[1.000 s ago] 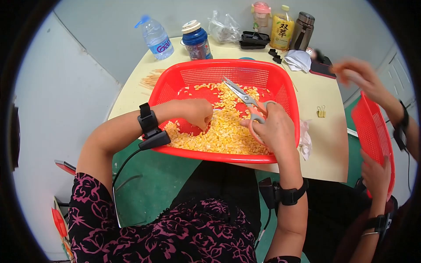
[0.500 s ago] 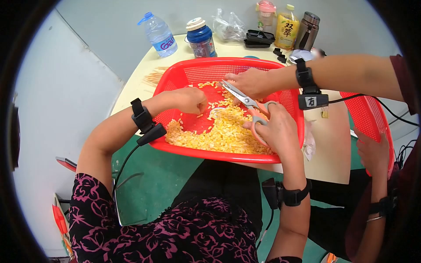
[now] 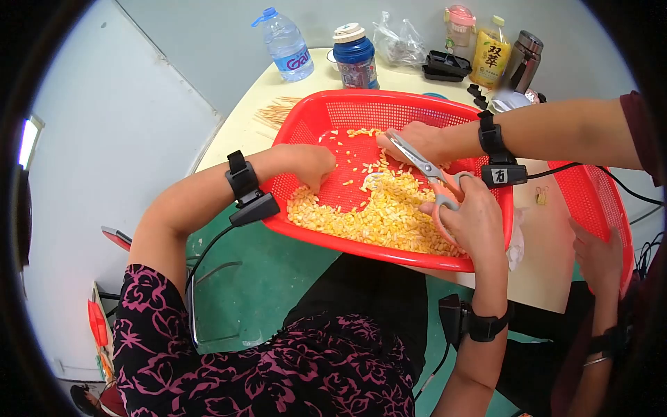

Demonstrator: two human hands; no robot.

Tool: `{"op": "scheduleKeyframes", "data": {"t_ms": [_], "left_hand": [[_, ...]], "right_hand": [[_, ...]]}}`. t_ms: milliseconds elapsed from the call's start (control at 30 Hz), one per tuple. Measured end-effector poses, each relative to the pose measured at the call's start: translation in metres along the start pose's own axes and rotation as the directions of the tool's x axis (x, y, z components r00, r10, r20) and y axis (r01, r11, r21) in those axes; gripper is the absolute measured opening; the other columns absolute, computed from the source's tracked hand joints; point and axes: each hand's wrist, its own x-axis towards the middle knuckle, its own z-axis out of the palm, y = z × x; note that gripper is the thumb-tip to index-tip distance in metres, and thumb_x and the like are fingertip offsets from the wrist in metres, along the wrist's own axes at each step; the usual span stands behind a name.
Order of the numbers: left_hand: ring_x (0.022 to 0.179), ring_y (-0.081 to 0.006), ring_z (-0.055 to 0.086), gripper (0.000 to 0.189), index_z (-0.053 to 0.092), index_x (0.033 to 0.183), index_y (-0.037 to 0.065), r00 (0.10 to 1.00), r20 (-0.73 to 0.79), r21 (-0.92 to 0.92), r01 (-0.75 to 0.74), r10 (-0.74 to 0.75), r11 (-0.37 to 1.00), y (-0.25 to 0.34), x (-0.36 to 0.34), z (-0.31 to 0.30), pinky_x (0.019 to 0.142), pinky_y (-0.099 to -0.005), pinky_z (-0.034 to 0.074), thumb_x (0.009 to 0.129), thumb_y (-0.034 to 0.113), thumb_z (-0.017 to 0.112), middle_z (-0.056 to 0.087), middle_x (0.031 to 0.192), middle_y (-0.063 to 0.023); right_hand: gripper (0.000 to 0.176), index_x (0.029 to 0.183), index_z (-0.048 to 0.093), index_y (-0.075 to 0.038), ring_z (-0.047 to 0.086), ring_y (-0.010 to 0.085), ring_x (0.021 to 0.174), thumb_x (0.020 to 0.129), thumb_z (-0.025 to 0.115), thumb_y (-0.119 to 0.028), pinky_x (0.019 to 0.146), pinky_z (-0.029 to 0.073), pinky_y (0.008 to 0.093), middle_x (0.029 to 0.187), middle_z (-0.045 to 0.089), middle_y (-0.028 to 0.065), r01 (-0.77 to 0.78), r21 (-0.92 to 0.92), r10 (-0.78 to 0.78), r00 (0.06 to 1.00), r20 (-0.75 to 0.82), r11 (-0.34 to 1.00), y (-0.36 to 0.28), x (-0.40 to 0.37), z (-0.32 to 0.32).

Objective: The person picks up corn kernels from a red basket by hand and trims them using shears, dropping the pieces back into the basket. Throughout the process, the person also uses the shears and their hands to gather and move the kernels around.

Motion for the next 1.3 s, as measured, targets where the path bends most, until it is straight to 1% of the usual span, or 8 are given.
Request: {"op": "scheduleKeyframes", "data": {"t_ms": [267,567,667,800,900,1000,1200,1300], "left_hand": [[0.064,-0.0218,0.063,0.012,0.066,0.077,0.003,0.981,-0.129,0.074,-0.136,0.145,0.988,0.008,-0.003,-0.001,0.057,-0.0331,0.048,0.067,0.01,0.064,0.065,0.07,-0.0092],[0.076,-0.0179,0.063,0.015,0.064,0.088,0.003,0.954,-0.255,-0.343,-0.239,0.155,0.909,0.024,-0.026,-0.031,0.066,-0.0299,0.049,0.074,0.003,0.06,0.066,0.08,-0.0086],[0.079,-0.0183,0.064,0.019,0.064,0.092,0.002,0.828,-0.544,-0.18,-0.274,0.137,0.945,0.016,-0.015,-0.03,0.068,-0.0297,0.05,0.073,0.002,0.06,0.066,0.087,-0.0098],[0.081,-0.0185,0.064,0.022,0.065,0.095,0.002,0.728,-0.675,-0.181,-0.322,0.121,0.929,0.009,-0.012,-0.028,0.069,-0.0306,0.05,0.073,0.002,0.061,0.066,0.087,-0.0097],[0.078,-0.0187,0.064,0.019,0.067,0.09,0.003,0.895,-0.432,-0.23,-0.226,0.109,0.947,0.009,-0.024,-0.035,0.068,-0.0315,0.049,0.072,0.007,0.066,0.067,0.081,-0.0083],[0.073,-0.019,0.064,0.017,0.068,0.085,0.004,0.972,-0.14,-0.017,-0.192,0.188,0.981,0.005,-0.018,-0.023,0.066,-0.032,0.049,0.069,0.013,0.069,0.067,0.076,-0.0076],[0.071,-0.0209,0.063,0.023,0.067,0.079,0.005,0.961,0.193,0.066,-0.215,0.199,0.974,-0.005,-0.005,-0.003,0.062,-0.0329,0.047,0.062,0.018,0.076,0.067,0.076,-0.0073],[0.071,-0.0204,0.063,0.027,0.066,0.081,0.005,0.968,0.19,0.073,-0.182,0.165,0.981,-0.005,-0.002,0.002,0.061,-0.0331,0.046,0.061,0.018,0.077,0.066,0.076,-0.0074]], "right_hand": [[0.048,0.076,0.051,0.003,0.055,0.0327,0.071,0.06,0.081,-0.031,0.063,0.043,0.0399,0.076,0.054,0.0165,-0.017,-0.007,0.017,0.999,0.047,1.0,-0.003,0.001,-0.002],[0.048,0.074,0.05,0.002,0.054,0.0328,0.07,0.059,0.082,-0.031,0.062,0.042,0.0396,0.074,0.053,0.0171,-0.013,-0.013,0.014,0.999,0.039,1.0,-0.002,0.0,0.0],[0.047,0.073,0.05,0.002,0.054,0.0328,0.069,0.059,0.081,-0.03,0.061,0.042,0.0396,0.073,0.053,0.0175,-0.011,-0.015,0.011,0.999,0.032,1.0,-0.005,-0.001,-0.002],[0.045,0.072,0.048,0.002,0.054,0.0329,0.066,0.06,0.081,-0.026,0.059,0.042,0.0401,0.072,0.053,0.0179,-0.01,0.001,0.01,1.0,0.029,1.0,-0.003,-0.001,0.0],[0.044,0.071,0.047,0.002,0.053,0.0328,0.063,0.06,0.081,-0.024,0.059,0.042,0.04,0.071,0.052,0.0178,-0.017,0.003,0.017,0.999,0.041,1.0,0.002,0.0,0.002],[0.043,0.071,0.047,0.002,0.053,0.0328,0.062,0.06,0.081,-0.023,0.058,0.042,0.04,0.07,0.052,0.0177,-0.017,0.012,0.016,0.999,0.046,1.0,0.0,0.0,0.003],[0.042,0.07,0.047,0.003,0.053,0.0325,0.064,0.06,0.08,-0.021,0.058,0.041,0.0402,0.07,0.051,0.0174,-0.022,-0.003,0.022,0.997,0.074,1.0,-0.002,-0.001,0.001],[0.043,0.07,0.046,0.002,0.051,0.0309,0.062,0.059,0.081,-0.021,0.056,0.039,0.0392,0.068,0.049,0.016,0.015,0.002,-0.015,0.999,0.041,1.0,0.0,-0.002,0.002]]}}
